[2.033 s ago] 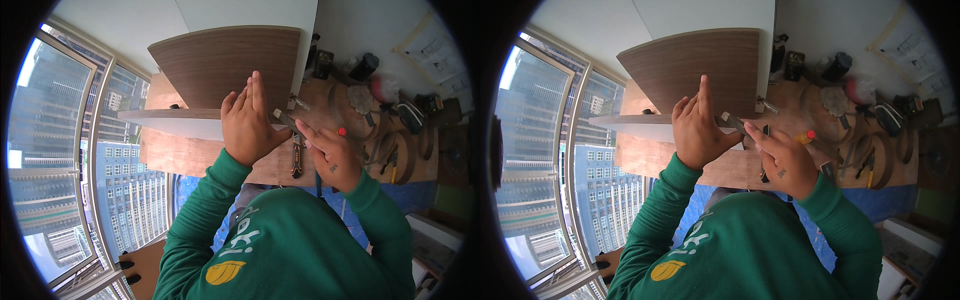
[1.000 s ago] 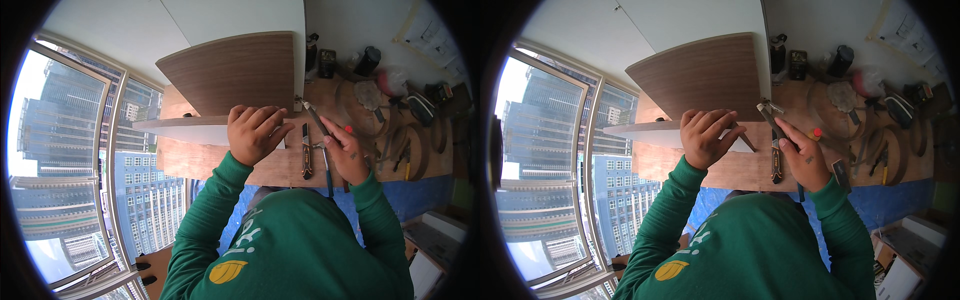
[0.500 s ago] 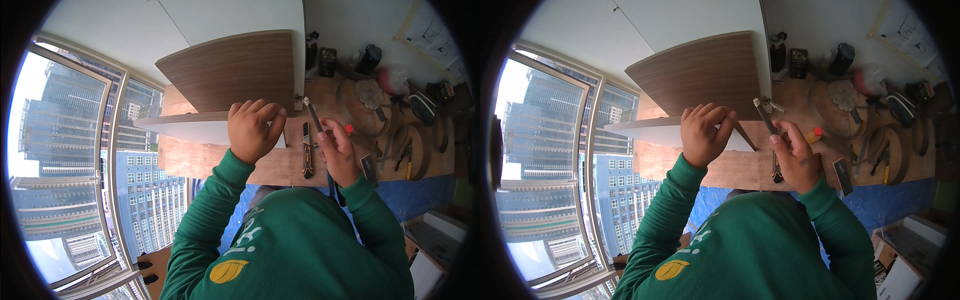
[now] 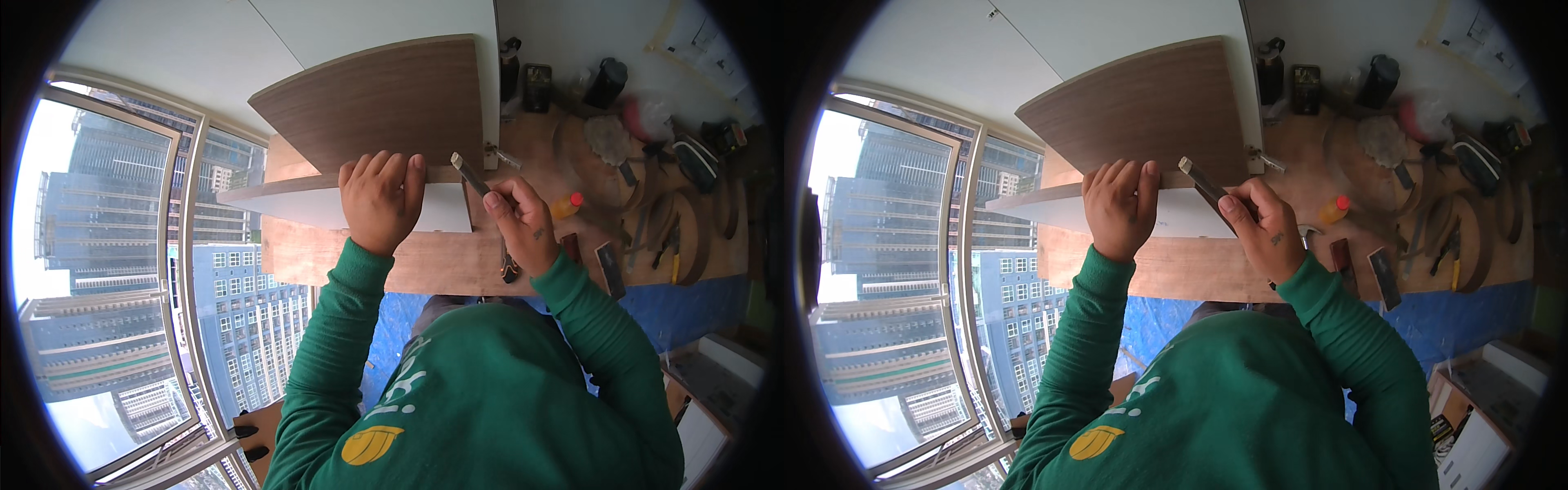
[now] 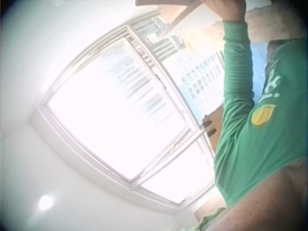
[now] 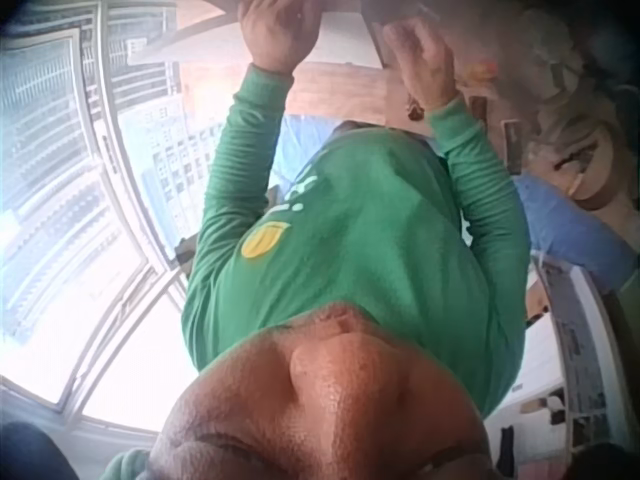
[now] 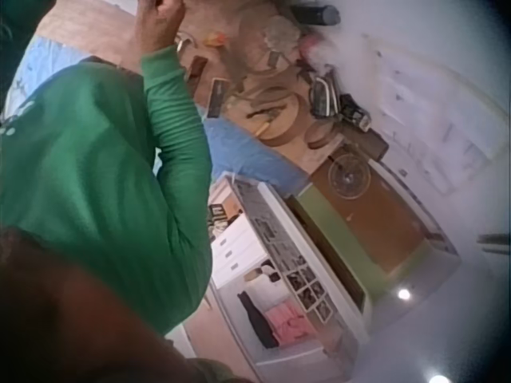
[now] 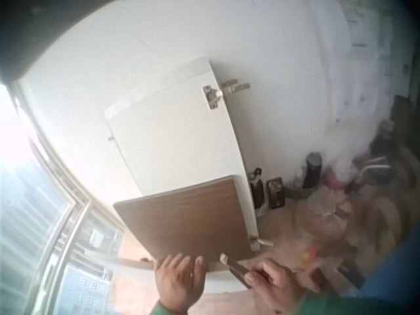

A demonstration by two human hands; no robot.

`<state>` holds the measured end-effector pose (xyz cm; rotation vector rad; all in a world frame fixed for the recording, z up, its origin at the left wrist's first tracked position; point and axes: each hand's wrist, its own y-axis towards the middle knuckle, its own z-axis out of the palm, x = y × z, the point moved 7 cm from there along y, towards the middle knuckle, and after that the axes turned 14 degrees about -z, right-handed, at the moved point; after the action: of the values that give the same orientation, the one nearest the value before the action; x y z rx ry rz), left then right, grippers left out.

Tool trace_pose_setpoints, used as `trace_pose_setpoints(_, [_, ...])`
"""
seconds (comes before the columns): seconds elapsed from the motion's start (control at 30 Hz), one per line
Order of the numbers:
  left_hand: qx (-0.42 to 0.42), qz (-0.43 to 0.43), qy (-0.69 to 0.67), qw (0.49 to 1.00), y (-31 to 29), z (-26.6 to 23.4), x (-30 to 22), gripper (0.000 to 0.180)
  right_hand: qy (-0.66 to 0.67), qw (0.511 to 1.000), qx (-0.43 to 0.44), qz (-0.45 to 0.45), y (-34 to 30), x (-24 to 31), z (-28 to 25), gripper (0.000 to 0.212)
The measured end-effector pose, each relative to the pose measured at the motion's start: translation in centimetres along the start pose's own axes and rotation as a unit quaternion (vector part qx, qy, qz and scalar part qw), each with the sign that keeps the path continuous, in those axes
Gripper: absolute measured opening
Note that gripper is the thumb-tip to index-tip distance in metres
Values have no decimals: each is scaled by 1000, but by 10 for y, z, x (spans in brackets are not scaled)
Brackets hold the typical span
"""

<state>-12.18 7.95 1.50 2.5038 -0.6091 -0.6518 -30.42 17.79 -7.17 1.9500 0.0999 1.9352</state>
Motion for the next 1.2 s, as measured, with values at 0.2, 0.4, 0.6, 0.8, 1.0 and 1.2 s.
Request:
trace_pose_setpoints(0.2, [-6, -3, 4, 1000, 0, 3, 3, 32, -32, 1000, -1, 0, 4, -2, 1, 25])
trace_pose_setpoints(0.4, [-11, 5, 16, 1000, 0, 3, 1, 31, -32, 996, 2, -79, 40, 2, 8, 23])
trace_pose_setpoints(0.6, [16, -9, 20, 1000, 2, 4, -1, 33, -67, 997, 28, -26, 14, -1, -6, 23])
trace_pose_setpoints(0.8, [11, -7, 29, 1000, 3, 6, -2, 34, -16, 997, 14, -70, 38, -9, 8, 24])
trace_pose_setpoints(1.0, [20, -10, 32, 999, 4, 8, 1, 33, -76, 996, 39, -23, 22, 1, -5, 23])
trace_pose_setpoints(1.2, [7, -4, 26, 1000, 3, 10, 2, 32, -61, 993, 50, -89, 40, 5, 7, 22])
